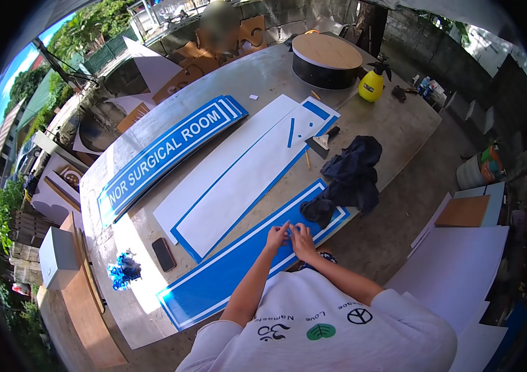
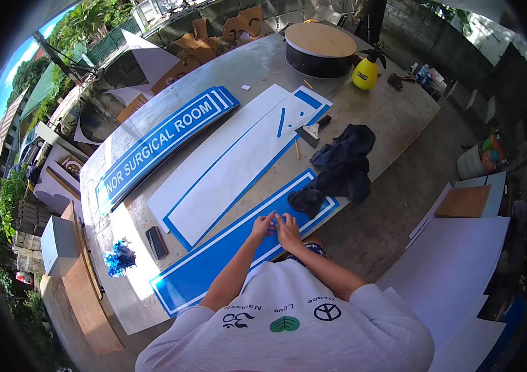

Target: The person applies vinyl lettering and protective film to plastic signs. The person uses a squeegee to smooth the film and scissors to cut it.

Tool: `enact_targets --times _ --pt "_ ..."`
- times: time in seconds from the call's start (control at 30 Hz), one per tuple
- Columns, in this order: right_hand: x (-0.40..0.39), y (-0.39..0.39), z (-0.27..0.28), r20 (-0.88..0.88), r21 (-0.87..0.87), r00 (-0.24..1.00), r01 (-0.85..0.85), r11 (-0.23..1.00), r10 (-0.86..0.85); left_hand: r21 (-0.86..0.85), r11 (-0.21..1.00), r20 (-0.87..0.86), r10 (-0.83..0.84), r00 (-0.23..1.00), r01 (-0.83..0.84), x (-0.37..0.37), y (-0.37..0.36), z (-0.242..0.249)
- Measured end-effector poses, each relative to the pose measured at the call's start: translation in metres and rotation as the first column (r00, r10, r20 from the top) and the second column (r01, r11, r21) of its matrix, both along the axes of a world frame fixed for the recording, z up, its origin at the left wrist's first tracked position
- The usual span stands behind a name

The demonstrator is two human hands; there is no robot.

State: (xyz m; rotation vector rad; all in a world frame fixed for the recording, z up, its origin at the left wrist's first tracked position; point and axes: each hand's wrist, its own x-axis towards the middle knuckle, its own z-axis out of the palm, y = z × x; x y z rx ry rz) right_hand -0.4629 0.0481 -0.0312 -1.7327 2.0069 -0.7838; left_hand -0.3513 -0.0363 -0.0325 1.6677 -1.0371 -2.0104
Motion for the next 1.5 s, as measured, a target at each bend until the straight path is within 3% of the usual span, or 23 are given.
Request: enact_targets --times 0.07,0.2,0.27,0.3,0.37,0.4,0.5,0.63,0.7,0.77,0.83,0.9,0.97,1.03,1.1,1.17,1.27,1.43,1.5 --pt "0.002 0.002 0.001 0.038 0.052 0.999 -0.029 0.998 0.027 0.025 0.997 0.036 -0.080 0.996 0.079 0.000 0.010 -0.002" --pt "0.002 0.006 -0.006 0.162 0.077 0.980 -0.131 0.988 0.118 -0.079 0.997 -0.044 0.000 0.999 -0.003 -0.007 0.024 -0.012" --pt "-0.004 0.011 -0.011 0.201 0.074 0.962 -0.201 0.977 0.183 -0.264 0.962 0.191 -0.014 0.981 0.066 -0.008 0.028 -0.024" --pt "-0.009 0.013 -0.006 0.202 0.081 0.960 -0.216 0.973 0.196 -0.257 0.965 0.190 -0.001 0.982 0.051 -0.007 0.028 -0.039" --pt "-0.024 0.014 0.007 0.384 0.110 0.876 -0.359 0.927 0.293 -0.263 0.963 0.205 -0.005 0.979 0.060 -0.001 0.026 -0.063" --pt "-0.032 0.011 0.012 0.457 0.193 0.847 -0.391 0.900 0.270 -0.276 0.957 0.269 -0.016 0.963 0.093 0.000 0.025 -0.057" --pt "-0.056 -0.004 0.014 0.500 0.180 0.822 -0.407 0.895 0.273 -0.349 0.933 0.317 0.035 0.948 0.083 -0.003 0.021 -0.050" --pt "-0.090 -0.030 0.020 0.468 0.088 0.852 -0.307 0.948 0.233 -0.422 0.906 0.395 0.157 0.905 0.027 -0.012 0.043 -0.041" --pt "-0.101 -0.045 0.015 0.460 -0.025 0.875 -0.154 0.988 0.148 -0.379 0.925 0.468 0.164 0.869 0.030 -0.024 0.053 -0.023" --pt "-0.107 -0.060 0.014 0.415 -0.058 0.908 -0.043 0.997 0.064 -0.472 0.881 0.564 0.283 0.776 0.021 -0.041 0.060 -0.006" --pt "-0.107 -0.072 0.012 0.341 -0.061 0.937 -0.058 0.996 0.075 -0.441 0.897 0.570 0.299 0.765 -0.022 -0.050 0.067 -0.007" --pt "-0.097 -0.088 0.006 0.496 -0.088 0.867 0.004 0.996 0.040 -0.588 0.809 0.588 0.406 0.699 0.025 -0.053 0.070 -0.015" --pt "-0.084 -0.101 0.008 0.557 -0.020 0.828 -0.056 0.998 0.058 -0.576 0.817 0.593 0.420 0.687 -0.002 -0.053 0.074 -0.018" --pt "-0.071 -0.111 -0.004 0.563 -0.015 0.822 -0.089 0.996 0.082 -0.617 0.777 0.695 0.464 0.550 0.124 -0.051 0.070 -0.014" --pt "-0.058 -0.116 -0.021 0.161 -0.175 0.983 -0.055 0.983 0.083 -0.622 0.769 0.698 0.463 0.546 0.143 -0.046 0.066 -0.014" --pt "-0.050 -0.117 -0.037 0.158 -0.154 0.986 -0.034 0.987 0.059 -0.629 0.758 0.699 0.456 0.551 0.171 -0.041 0.066 -0.014" --pt "-0.042 -0.116 -0.046 -0.292 -0.161 0.955 -0.104 0.981 0.053 -0.658 0.716 0.693 0.458 0.557 0.231 -0.037 0.064 -0.014" --pt "-0.037 -0.115 -0.050 -0.373 -0.088 0.927 -0.085 0.993 0.046 -0.669 0.681 0.703 0.451 0.551 0.297 -0.028 0.067 -0.020" --pt "-0.035 -0.117 -0.052 -0.430 -0.098 0.902 -0.080 0.992 0.030 -0.655 0.643 0.737 0.426 0.525 0.397 -0.022 0.064 -0.021"
